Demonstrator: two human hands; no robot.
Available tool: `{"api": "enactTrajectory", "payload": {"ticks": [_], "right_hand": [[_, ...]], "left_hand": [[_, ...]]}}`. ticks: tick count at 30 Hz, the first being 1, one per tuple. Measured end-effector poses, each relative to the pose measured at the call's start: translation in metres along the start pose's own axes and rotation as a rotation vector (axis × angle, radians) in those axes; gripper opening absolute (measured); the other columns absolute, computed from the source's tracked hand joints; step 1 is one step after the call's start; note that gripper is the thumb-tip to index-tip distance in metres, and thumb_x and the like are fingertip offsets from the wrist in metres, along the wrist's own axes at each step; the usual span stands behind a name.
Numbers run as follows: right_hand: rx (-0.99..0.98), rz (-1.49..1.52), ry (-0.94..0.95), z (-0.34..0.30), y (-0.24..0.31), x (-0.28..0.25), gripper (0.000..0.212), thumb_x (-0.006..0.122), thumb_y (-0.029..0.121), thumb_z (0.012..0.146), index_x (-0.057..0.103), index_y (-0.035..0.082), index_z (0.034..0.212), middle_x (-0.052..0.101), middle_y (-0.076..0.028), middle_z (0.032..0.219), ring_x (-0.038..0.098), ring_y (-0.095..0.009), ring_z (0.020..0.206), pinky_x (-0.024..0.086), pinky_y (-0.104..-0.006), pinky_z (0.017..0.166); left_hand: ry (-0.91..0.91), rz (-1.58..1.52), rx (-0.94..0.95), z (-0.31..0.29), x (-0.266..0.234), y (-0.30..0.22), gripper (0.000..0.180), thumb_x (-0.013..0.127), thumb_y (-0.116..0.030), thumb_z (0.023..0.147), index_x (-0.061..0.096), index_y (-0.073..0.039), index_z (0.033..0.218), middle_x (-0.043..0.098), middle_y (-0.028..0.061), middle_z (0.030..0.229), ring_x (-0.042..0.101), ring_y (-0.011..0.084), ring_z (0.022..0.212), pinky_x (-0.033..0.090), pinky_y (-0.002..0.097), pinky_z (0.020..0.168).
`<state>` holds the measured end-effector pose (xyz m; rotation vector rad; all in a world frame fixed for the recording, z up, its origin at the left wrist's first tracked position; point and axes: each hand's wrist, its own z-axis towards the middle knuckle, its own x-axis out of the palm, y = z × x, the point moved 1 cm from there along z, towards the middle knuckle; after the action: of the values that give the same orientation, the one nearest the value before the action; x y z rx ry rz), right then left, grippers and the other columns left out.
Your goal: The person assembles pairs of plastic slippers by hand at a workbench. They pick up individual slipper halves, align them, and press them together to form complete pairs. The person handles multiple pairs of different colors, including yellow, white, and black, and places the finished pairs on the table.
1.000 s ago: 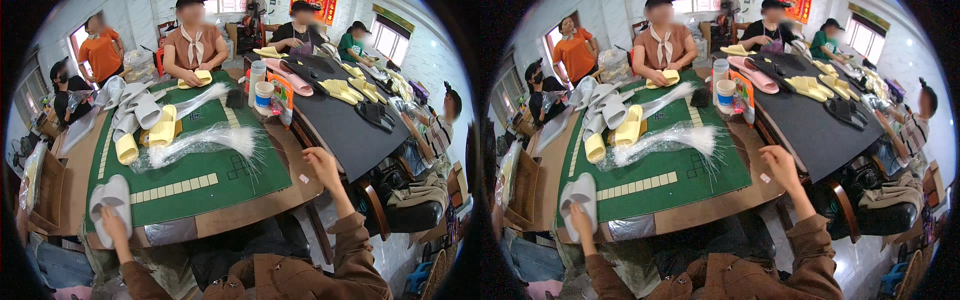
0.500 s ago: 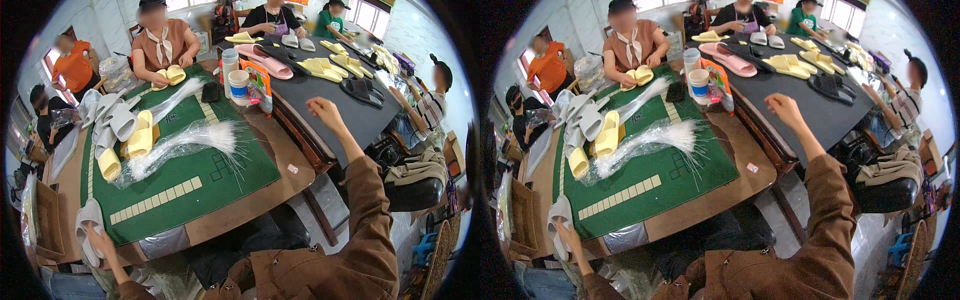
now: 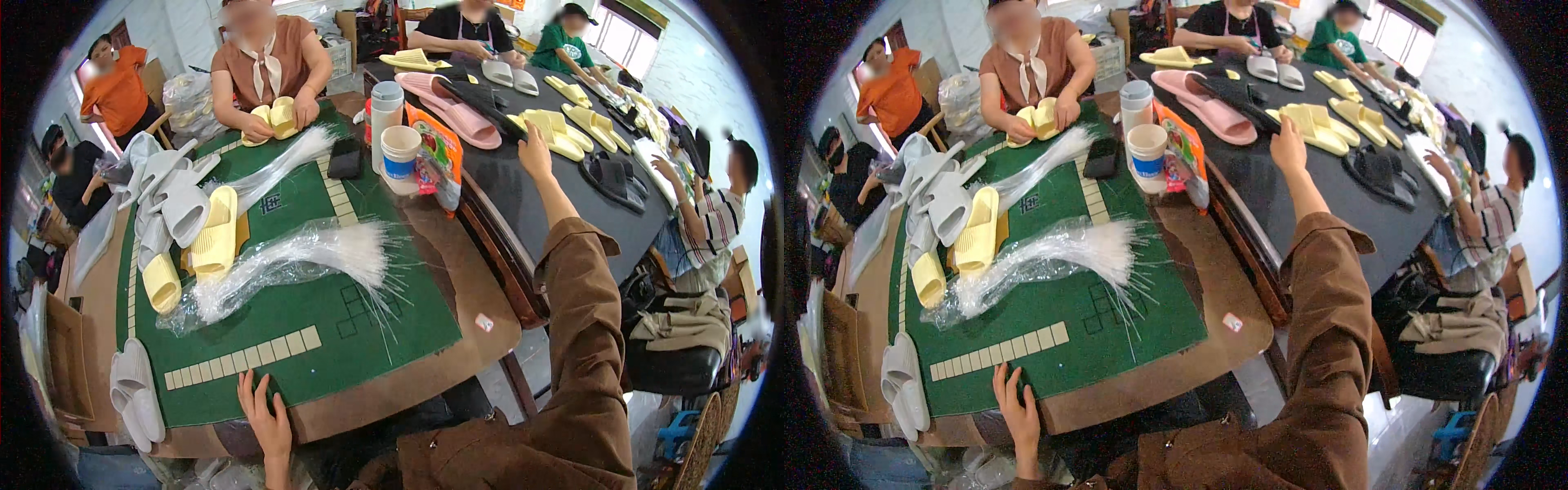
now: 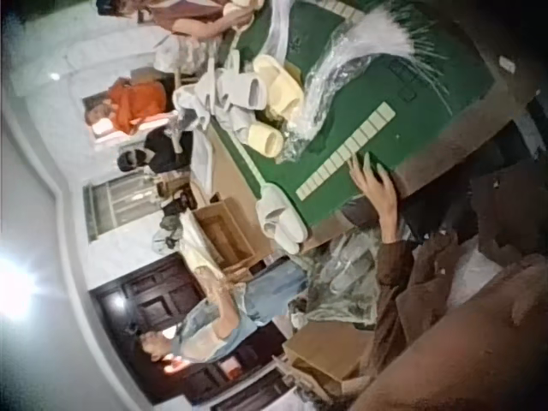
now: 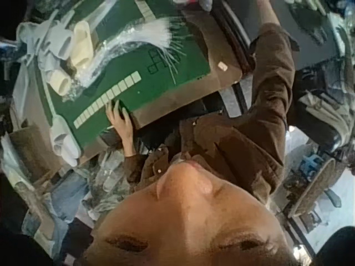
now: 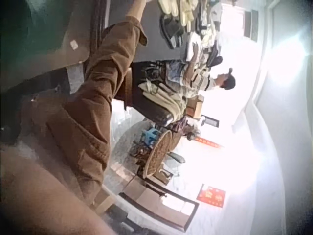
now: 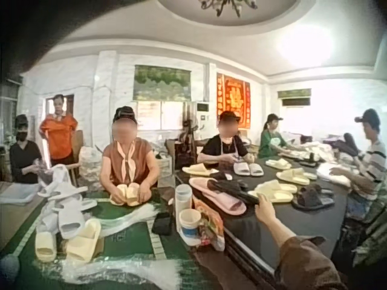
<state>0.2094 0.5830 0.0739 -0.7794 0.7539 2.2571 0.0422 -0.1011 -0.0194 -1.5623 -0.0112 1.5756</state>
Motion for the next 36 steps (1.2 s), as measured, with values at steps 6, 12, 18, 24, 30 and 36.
{"api": "enactTrajectory", "payload": {"ticks": [6, 12, 18, 24, 30, 36], "right_hand": [[0.056, -0.233, 0.100, 0.006, 0.009, 0.027, 0.051, 0.065, 0.023, 0.083, 0.052, 0.016, 0.131, 0.057, -0.017, 0.121, 0.053, -0.037, 0.114, 0.043, -0.0500, 0.093], [0.009, -0.152, -0.118, 0.029, 0.007, 0.004, 0.036, 0.063, 0.032, 0.084, 0.065, 0.015, 0.116, 0.060, -0.016, 0.109, 0.057, -0.035, 0.105, 0.046, -0.0467, 0.089], [0.051, 0.138, -0.264, 0.075, -0.009, -0.060, 0.046, 0.063, 0.039, 0.086, 0.064, 0.006, 0.118, 0.061, -0.022, 0.118, 0.056, -0.038, 0.111, 0.043, -0.0434, 0.095], [-0.130, 0.083, -0.388, 0.052, 0.036, -0.164, 0.047, 0.063, 0.039, 0.089, 0.064, 0.001, 0.119, 0.060, -0.021, 0.123, 0.055, -0.034, 0.115, 0.041, -0.0392, 0.098], [-0.030, 0.303, -0.345, -0.021, 0.071, -0.295, 0.042, 0.060, 0.034, 0.093, 0.064, 0.004, 0.121, 0.065, -0.014, 0.118, 0.057, -0.023, 0.116, 0.040, -0.0332, 0.101], [0.149, 0.721, -0.171, -0.102, 0.105, -0.373, 0.044, 0.061, 0.026, 0.093, 0.057, -0.003, 0.126, 0.063, -0.017, 0.119, 0.062, -0.022, 0.110, 0.049, -0.0324, 0.097]], "left_hand": [[-0.010, 0.072, -0.006, -0.002, 0.000, 0.001, 0.033, 0.054, -0.005, 0.090, 0.056, -0.001, 0.122, 0.041, 0.0169, 0.143, 0.029, 0.0371, 0.139, 0.018, 0.0551, 0.115], [0.004, 0.089, -0.028, -0.002, -0.001, 0.001, 0.033, 0.054, -0.006, 0.091, 0.056, -0.001, 0.123, 0.041, 0.0160, 0.143, 0.028, 0.0368, 0.139, 0.018, 0.0555, 0.115], [-0.008, 0.050, 0.032, 0.001, 0.002, 0.001, 0.033, 0.054, -0.006, 0.091, 0.057, -0.002, 0.124, 0.041, 0.0159, 0.143, 0.030, 0.0369, 0.138, 0.018, 0.0554, 0.115], [-0.064, -0.045, 0.077, -0.009, -0.002, 0.003, 0.031, 0.052, -0.008, 0.093, 0.057, -0.001, 0.123, 0.044, 0.0153, 0.140, 0.033, 0.0375, 0.136, 0.021, 0.0529, 0.115], [-0.136, -0.108, 0.185, -0.014, -0.002, 0.010, 0.029, 0.055, -0.005, 0.091, 0.059, -0.001, 0.119, 0.046, 0.0159, 0.139, 0.036, 0.0386, 0.134, 0.029, 0.0491, 0.109], [-0.172, -0.241, 0.258, -0.014, -0.002, 0.013, 0.029, 0.054, -0.005, 0.092, 0.059, -0.003, 0.121, 0.047, 0.0147, 0.138, 0.037, 0.0355, 0.135, 0.031, 0.0456, 0.109]]}}
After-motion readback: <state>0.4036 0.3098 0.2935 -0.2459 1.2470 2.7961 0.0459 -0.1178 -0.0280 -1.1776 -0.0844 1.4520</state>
